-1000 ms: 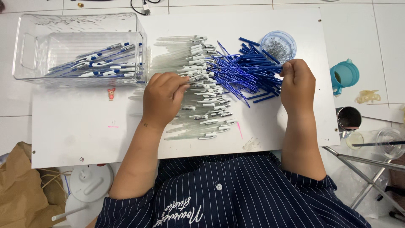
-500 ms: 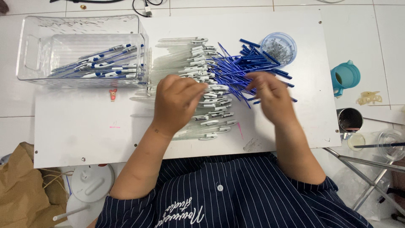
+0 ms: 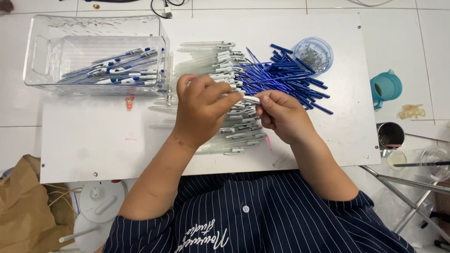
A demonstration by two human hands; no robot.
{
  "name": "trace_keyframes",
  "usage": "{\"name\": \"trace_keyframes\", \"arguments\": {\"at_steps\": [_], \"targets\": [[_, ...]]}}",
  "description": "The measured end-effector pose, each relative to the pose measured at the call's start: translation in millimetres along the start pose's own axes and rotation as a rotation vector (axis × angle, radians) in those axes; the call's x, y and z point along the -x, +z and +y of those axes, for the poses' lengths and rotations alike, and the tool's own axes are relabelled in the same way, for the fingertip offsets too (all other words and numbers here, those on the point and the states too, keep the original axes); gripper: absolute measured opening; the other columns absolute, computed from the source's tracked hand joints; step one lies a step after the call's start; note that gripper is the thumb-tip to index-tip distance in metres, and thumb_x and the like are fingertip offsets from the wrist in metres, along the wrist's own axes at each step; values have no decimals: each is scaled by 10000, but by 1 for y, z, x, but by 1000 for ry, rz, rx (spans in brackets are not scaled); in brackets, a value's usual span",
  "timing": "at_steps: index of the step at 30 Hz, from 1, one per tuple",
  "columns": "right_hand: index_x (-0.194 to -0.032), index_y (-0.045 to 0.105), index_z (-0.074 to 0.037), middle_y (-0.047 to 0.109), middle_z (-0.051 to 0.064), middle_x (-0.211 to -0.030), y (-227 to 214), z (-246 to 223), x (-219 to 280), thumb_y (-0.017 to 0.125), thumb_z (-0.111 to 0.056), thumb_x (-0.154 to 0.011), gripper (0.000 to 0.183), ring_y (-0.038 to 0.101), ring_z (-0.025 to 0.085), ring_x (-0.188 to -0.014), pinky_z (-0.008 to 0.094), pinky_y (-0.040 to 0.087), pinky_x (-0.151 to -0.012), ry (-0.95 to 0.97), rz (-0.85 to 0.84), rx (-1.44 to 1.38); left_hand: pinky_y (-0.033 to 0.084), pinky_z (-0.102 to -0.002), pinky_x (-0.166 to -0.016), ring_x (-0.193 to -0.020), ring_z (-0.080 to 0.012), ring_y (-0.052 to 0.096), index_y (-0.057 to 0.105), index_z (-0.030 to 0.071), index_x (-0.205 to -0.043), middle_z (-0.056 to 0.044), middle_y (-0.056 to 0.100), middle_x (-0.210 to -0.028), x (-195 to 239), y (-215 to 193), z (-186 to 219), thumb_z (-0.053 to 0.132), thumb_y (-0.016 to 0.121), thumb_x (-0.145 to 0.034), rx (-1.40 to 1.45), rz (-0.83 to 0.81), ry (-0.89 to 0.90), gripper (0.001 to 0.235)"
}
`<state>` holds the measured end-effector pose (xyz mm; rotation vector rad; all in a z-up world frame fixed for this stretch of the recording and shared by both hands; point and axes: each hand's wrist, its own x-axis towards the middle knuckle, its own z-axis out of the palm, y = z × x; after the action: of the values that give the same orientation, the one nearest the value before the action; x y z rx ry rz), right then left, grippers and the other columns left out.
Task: The person assembles blue pens by inserting ink cartridges into clear plastic barrels. They pick up a barrel and a cartridge, join them, and place the finished pen into a clear plastic container on the table.
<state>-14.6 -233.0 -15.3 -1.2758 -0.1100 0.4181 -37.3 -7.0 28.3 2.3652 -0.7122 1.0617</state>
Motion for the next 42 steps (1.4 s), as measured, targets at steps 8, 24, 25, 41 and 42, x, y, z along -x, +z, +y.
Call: {"name": "trace_keyframes", "arguments": {"at_steps": [8,24,25,41,42], "targets": [[-1211,710,21,710,152,-926,-56,-30,-33,620,-17,-1033,202,592,156,-700,236,457,-597,-196,147,580,380,-438,-999,-944,-160,620,786,303,-1054,85,702,-915,46,-7,-26,148,791,-900,-11,-220,-344,218],[-1183,800,-114,760,2,-1077,-149,-39,-78,669,-89,-1066,177,537,260,-1005,398,485,-887,-433,450,1255,497,-506,-821,-913,-392,640,789,69,-1193,-168,730,-1065,5,-50,-157,65,653,-991,-186,-231,-323,243],[-1183,800,-114,760,2,-1077,-149,-39,-76,669,-89,-1066,177,537,260,-1005,398,485,-887,-431,453,1255,497,-506,-821,-913,-392,640,789,69,-1193,-168,730,-1065,9,-50,-179,65,653,-991,-184,-232,-321,243],[-1170,783,-24,760,131,-1092,-106,-58,-46,741,61,-1080,131,636,316,-1053,407,496,-876,-826,332,1316,396,-521,-762,-949,-366,637,734,233,-1035,-33,742,-933,18,-76,-206,199,680,-1031,-609,-677,-676,64],[-1177,780,-6,752,158,-1106,-92,-60,-35,729,75,-1081,136,624,324,-1104,380,574,-738,-821,330,1236,416,-519,-681,-886,-364,615,736,194,-1035,-21,729,-923,16,-81,-191,177,742,-1013,-639,-495,-467,27]]}}
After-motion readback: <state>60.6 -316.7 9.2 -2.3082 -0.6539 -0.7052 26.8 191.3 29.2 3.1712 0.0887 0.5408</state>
